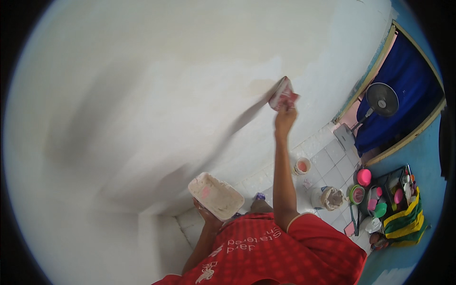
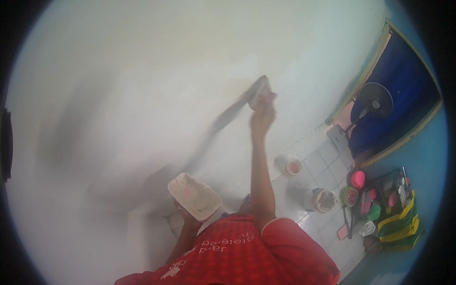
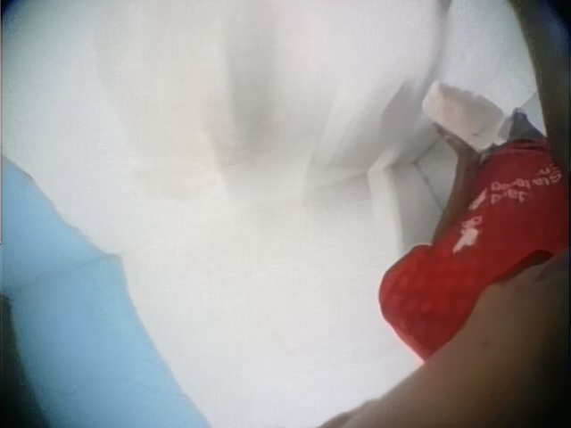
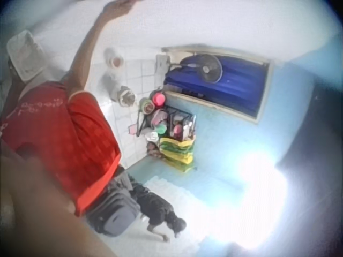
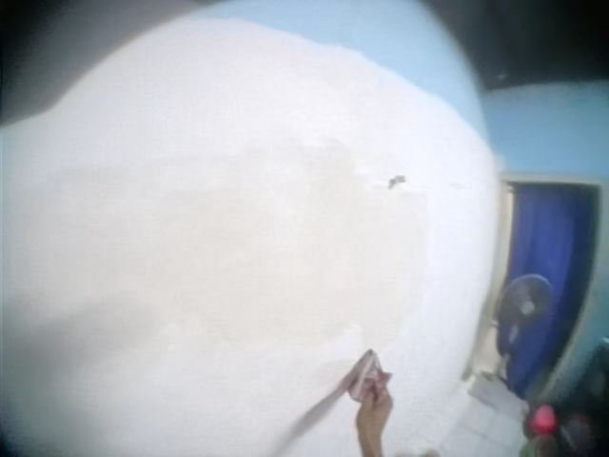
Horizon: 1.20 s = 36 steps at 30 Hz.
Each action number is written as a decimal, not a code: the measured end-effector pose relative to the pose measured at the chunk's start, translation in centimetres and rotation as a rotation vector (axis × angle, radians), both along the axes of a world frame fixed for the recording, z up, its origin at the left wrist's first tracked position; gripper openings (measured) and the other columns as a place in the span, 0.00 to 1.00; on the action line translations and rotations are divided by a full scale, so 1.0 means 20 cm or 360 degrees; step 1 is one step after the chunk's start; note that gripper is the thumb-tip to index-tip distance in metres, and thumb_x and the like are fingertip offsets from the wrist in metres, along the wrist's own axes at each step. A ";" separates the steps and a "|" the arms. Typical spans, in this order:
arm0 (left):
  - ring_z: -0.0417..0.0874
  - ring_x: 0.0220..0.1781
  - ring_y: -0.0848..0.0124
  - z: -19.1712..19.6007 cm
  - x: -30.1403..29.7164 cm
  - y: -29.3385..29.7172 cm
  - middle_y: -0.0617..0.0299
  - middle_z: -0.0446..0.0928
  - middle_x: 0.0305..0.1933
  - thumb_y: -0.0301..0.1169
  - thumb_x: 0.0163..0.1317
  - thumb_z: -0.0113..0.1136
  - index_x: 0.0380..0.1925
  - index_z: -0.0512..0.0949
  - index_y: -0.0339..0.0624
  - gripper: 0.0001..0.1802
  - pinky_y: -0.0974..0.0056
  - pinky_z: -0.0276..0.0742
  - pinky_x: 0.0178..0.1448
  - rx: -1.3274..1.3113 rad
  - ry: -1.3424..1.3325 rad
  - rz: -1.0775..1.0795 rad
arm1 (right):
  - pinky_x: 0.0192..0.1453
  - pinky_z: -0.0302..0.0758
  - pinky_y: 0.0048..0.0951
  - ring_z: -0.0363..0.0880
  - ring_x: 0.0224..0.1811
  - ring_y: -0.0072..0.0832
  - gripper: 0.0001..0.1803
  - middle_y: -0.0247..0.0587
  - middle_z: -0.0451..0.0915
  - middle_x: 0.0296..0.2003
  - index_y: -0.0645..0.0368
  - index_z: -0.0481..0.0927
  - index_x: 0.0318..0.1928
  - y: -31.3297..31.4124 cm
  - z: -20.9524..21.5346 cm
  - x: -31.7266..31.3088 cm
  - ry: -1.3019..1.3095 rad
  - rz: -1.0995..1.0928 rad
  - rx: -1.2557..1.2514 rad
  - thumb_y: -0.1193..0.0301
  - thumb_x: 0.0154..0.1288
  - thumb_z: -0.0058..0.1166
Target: The person repeatedly scoops white plaster from a small container and spreads it onto a wall using a pink trowel. The person works on a single wall section, smoothing the plaster in overlapping strokes.
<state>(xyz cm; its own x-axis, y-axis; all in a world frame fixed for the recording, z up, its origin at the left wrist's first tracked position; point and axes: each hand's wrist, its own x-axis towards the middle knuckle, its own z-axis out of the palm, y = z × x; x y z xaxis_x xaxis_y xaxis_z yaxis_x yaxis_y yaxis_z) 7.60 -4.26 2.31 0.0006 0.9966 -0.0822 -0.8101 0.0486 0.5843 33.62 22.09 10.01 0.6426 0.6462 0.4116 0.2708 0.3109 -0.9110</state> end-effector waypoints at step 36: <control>0.78 0.70 0.55 -0.06 -0.01 0.04 0.60 0.75 0.69 0.79 0.67 0.37 0.73 0.68 0.58 0.48 0.37 0.78 0.68 -0.0269 -0.0286 -0.0149 | 0.82 0.63 0.50 0.67 0.78 0.52 0.34 0.52 0.72 0.74 0.55 0.79 0.70 0.13 -0.39 0.06 -0.1003 0.0025 0.0506 0.90 0.64 0.50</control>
<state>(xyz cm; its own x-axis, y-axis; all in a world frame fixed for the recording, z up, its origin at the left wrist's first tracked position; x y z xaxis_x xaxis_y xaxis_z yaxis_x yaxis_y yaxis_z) 7.45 -3.46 1.17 0.1216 0.9637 -0.2377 -0.8875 0.2128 0.4088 34.73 24.78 2.18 0.2112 0.4401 0.8728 0.7102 0.5444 -0.4464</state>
